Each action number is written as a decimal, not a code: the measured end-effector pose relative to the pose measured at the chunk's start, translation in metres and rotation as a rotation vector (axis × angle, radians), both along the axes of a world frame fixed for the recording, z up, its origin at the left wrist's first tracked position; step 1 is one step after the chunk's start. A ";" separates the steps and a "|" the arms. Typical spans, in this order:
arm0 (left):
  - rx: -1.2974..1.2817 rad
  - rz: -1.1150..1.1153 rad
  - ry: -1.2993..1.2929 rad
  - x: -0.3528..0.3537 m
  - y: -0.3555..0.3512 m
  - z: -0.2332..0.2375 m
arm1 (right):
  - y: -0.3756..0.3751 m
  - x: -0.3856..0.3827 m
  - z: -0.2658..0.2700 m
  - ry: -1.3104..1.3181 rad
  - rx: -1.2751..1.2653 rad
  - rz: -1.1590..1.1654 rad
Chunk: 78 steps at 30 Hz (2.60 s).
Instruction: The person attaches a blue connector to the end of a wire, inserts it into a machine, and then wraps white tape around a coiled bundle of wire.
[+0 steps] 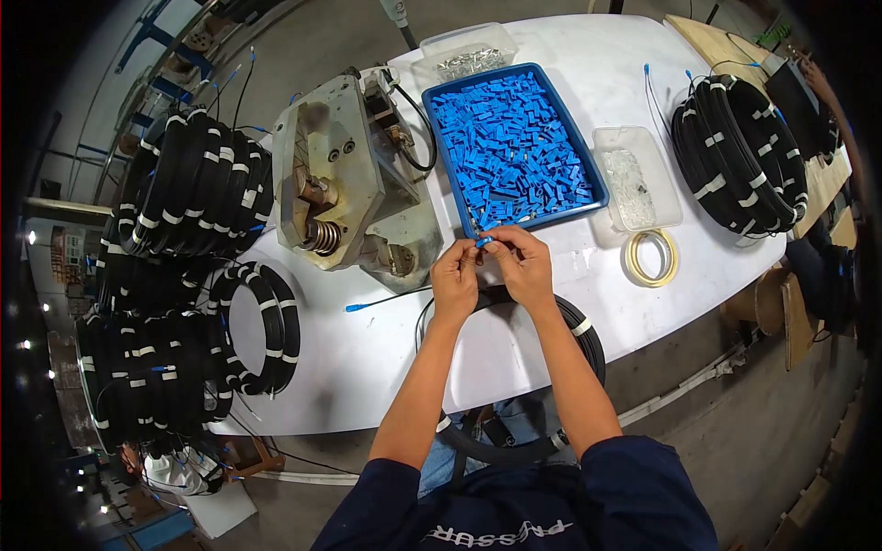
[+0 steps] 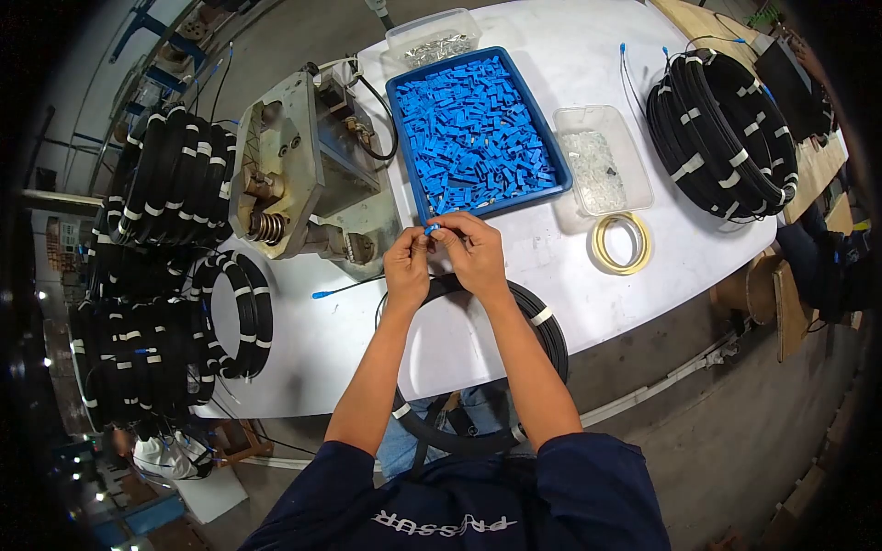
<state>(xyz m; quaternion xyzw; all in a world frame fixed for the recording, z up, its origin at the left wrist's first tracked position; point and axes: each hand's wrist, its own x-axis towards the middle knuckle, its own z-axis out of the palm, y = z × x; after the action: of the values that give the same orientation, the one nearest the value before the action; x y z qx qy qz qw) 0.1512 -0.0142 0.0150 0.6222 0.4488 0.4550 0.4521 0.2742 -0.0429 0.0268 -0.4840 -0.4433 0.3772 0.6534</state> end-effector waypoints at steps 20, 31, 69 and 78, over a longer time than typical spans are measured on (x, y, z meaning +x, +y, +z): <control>-0.024 -0.019 0.045 0.000 -0.002 0.002 | 0.002 -0.004 -0.001 0.010 -0.013 -0.034; -0.042 -0.042 0.019 -0.001 -0.002 0.001 | 0.003 -0.004 -0.010 0.099 0.012 -0.004; -0.018 -0.002 0.077 0.001 -0.003 0.004 | 0.003 -0.001 -0.005 -0.004 0.026 -0.010; 0.075 0.024 0.168 0.005 -0.002 0.005 | 0.001 -0.005 -0.005 0.062 -0.074 -0.039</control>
<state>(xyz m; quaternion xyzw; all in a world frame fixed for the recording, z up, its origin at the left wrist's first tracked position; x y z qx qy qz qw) 0.1561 -0.0160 0.0199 0.6692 0.4751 0.4232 0.3839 0.2697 -0.0423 0.0217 -0.5046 -0.3991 0.3955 0.6555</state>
